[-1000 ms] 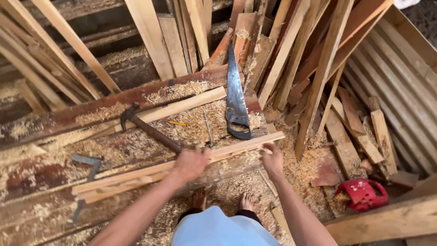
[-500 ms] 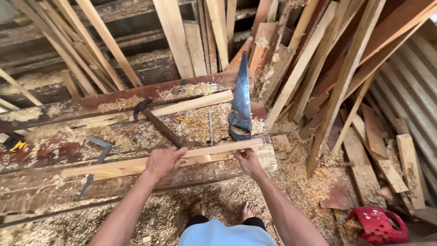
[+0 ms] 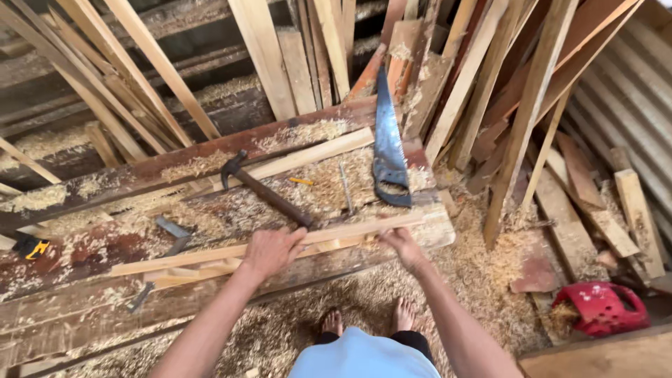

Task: The person assembles a small wooden ladder on a workbench: they position thin wood strips as rungs across two side rails, mark positions with a pencil, check alignment with a try square, and hammer nails to fasten each rung, then lift the assembled ladder frame.

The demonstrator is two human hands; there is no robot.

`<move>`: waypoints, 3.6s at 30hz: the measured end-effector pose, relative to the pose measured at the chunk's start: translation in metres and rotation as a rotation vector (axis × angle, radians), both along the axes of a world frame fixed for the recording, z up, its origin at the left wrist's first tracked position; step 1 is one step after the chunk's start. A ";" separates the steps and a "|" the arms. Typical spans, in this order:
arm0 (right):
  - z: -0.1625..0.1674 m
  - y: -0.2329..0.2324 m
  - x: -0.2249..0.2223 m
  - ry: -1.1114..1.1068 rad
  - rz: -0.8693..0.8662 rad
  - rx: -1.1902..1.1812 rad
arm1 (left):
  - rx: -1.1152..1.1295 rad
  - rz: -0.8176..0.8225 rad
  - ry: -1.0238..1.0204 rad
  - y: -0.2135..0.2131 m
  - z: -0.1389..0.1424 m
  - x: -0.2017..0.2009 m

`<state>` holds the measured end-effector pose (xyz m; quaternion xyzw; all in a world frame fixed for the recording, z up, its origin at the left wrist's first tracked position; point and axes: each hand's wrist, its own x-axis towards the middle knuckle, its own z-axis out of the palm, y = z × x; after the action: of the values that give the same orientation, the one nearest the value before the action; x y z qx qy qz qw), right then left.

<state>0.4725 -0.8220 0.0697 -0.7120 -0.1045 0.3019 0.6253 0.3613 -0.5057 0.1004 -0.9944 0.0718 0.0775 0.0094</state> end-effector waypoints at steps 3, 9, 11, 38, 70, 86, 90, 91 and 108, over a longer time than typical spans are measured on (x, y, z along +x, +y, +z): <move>-0.005 0.008 -0.004 0.086 -0.093 -0.102 | -0.005 0.058 0.156 0.003 -0.006 -0.003; -0.014 0.022 -0.007 0.068 -0.091 -0.111 | 0.028 0.021 0.056 0.005 0.006 -0.018; -0.010 0.027 -0.007 0.027 -0.076 -0.089 | 0.027 -0.069 -0.226 -0.003 0.016 -0.004; -0.004 0.025 -0.003 0.022 -0.122 -0.088 | -0.218 -0.045 -0.046 -0.108 -0.009 0.077; 0.026 0.063 0.022 -0.302 -0.147 0.006 | -0.519 0.078 -0.046 -0.102 0.005 0.064; 0.037 0.091 0.024 -0.507 0.240 -0.372 | -0.987 0.113 -0.277 -0.088 -0.017 0.072; 0.038 0.084 0.032 -0.343 0.051 -0.194 | -1.026 0.168 -0.316 -0.089 -0.020 0.071; 0.038 0.082 0.035 -0.230 -0.032 -0.164 | -0.977 0.242 -0.243 -0.090 -0.021 0.071; 0.067 0.140 0.066 -0.428 0.246 -0.544 | -0.828 0.324 -0.348 -0.106 -0.049 0.076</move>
<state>0.5381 -0.6818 0.1370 -0.8814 -0.2337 0.2357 0.3362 0.4368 -0.6117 0.0519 -0.9111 -0.0618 -0.1250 -0.3880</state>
